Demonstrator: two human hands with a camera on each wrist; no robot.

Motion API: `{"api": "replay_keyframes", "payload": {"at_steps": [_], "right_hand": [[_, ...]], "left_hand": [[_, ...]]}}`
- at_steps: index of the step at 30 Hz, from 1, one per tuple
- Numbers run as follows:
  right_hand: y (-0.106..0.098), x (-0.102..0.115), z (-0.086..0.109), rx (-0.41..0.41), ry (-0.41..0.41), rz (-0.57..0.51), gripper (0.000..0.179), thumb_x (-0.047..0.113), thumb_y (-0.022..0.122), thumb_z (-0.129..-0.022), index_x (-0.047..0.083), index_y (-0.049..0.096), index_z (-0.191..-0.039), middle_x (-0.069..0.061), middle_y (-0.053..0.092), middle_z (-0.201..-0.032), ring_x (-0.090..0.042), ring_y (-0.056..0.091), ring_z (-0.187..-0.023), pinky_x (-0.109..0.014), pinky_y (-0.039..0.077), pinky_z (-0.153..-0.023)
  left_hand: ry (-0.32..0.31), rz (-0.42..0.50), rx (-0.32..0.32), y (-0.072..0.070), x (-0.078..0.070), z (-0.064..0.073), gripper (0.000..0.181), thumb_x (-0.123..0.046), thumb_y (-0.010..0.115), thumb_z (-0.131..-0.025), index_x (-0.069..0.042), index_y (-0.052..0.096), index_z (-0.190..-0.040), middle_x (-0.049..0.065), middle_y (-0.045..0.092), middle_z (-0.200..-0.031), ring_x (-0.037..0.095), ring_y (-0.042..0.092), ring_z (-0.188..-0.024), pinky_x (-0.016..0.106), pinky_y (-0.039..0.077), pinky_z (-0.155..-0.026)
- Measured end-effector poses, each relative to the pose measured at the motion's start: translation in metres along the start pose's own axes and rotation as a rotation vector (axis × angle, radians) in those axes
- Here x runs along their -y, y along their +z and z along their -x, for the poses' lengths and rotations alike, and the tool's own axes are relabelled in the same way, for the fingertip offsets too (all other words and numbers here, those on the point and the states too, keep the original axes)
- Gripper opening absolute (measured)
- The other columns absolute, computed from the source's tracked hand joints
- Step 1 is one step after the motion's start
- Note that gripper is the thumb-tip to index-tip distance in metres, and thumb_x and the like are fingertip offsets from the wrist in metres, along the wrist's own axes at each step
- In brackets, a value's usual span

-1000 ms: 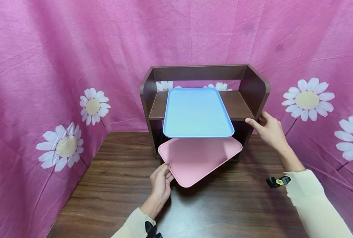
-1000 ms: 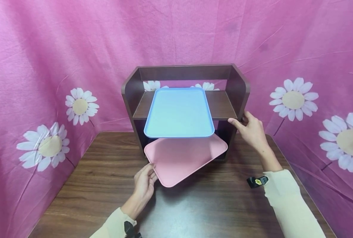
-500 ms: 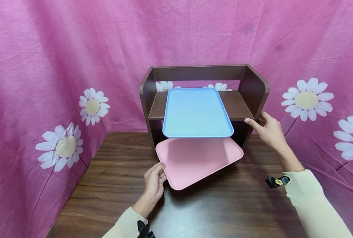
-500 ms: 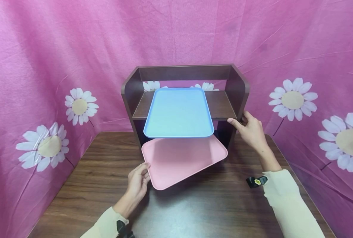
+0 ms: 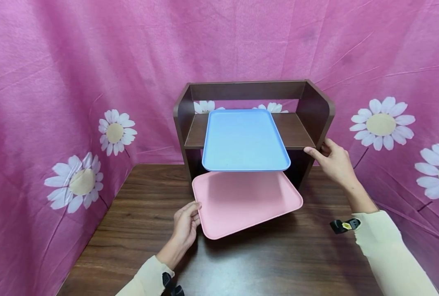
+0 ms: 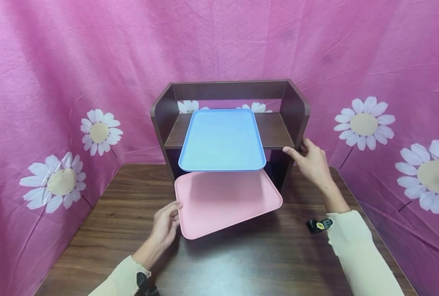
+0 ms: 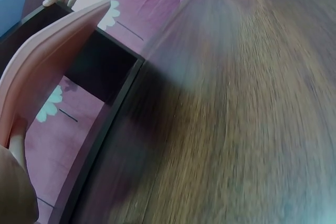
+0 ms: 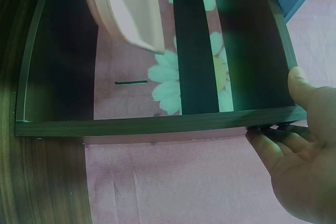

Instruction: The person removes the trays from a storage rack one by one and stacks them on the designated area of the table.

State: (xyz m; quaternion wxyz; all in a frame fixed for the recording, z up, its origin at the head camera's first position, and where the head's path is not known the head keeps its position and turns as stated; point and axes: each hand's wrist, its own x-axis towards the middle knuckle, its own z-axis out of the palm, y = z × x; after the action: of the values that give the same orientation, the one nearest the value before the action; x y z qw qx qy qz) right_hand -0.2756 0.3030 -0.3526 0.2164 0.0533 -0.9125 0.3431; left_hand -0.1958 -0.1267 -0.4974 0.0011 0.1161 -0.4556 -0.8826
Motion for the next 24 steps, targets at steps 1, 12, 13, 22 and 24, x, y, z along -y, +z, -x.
{"api": "replay_keyframes", "payload": {"at_steps": [1,12,13,22,24], "right_hand": [[0.0,0.0,0.0,0.0,0.001,-0.002,0.045,0.042,0.074,-0.101,0.003,0.065,-0.121,-0.026,0.078,-0.112,0.002,0.052,-0.078,-0.014,0.039,-0.065],[0.0,0.002,0.0,-0.009,0.011,0.009,0.047,0.045,0.074,-0.1,0.003,0.065,-0.12,-0.025,0.078,-0.111,-0.007,0.054,-0.079,-0.018,0.039,-0.067],[0.0,0.002,0.0,-0.008,0.012,0.008,0.047,0.045,0.074,-0.1,0.003,0.065,-0.121,-0.025,0.078,-0.111,-0.006,0.054,-0.08,-0.018,0.039,-0.068],[-0.001,0.003,-0.002,0.003,0.023,0.013,0.05,0.045,0.073,-0.101,0.003,0.065,-0.126,-0.026,0.077,-0.117,0.003,0.053,-0.082,-0.017,0.039,-0.07],[-0.001,0.003,-0.002,0.007,0.02,0.012,0.05,0.045,0.073,-0.101,0.002,0.065,-0.126,-0.027,0.077,-0.116,0.003,0.053,-0.081,-0.016,0.039,-0.069]], "left_hand": [[-0.005,0.0,0.0,-0.001,0.0,-0.001,0.02,0.005,0.057,-0.099,-0.009,0.069,-0.092,0.0,0.077,-0.076,0.01,0.077,-0.073,0.027,0.066,-0.069],[-0.02,-0.014,0.043,-0.011,-0.006,-0.002,0.022,0.006,0.056,-0.097,-0.01,0.069,-0.089,0.0,0.076,-0.074,0.009,0.075,-0.069,0.025,0.064,-0.064],[-0.023,-0.013,0.041,-0.011,-0.006,-0.002,0.022,0.006,0.056,-0.097,-0.01,0.069,-0.09,0.0,0.076,-0.074,0.01,0.075,-0.069,0.025,0.064,-0.063],[-0.055,-0.044,0.041,-0.016,-0.007,-0.002,0.021,0.006,0.055,-0.098,-0.009,0.068,-0.091,0.001,0.076,-0.072,0.01,0.074,-0.066,0.024,0.064,-0.062],[-0.06,-0.05,0.045,-0.018,-0.007,-0.002,0.021,0.006,0.055,-0.098,-0.009,0.069,-0.09,0.0,0.075,-0.071,0.01,0.074,-0.065,0.024,0.063,-0.062]]}}
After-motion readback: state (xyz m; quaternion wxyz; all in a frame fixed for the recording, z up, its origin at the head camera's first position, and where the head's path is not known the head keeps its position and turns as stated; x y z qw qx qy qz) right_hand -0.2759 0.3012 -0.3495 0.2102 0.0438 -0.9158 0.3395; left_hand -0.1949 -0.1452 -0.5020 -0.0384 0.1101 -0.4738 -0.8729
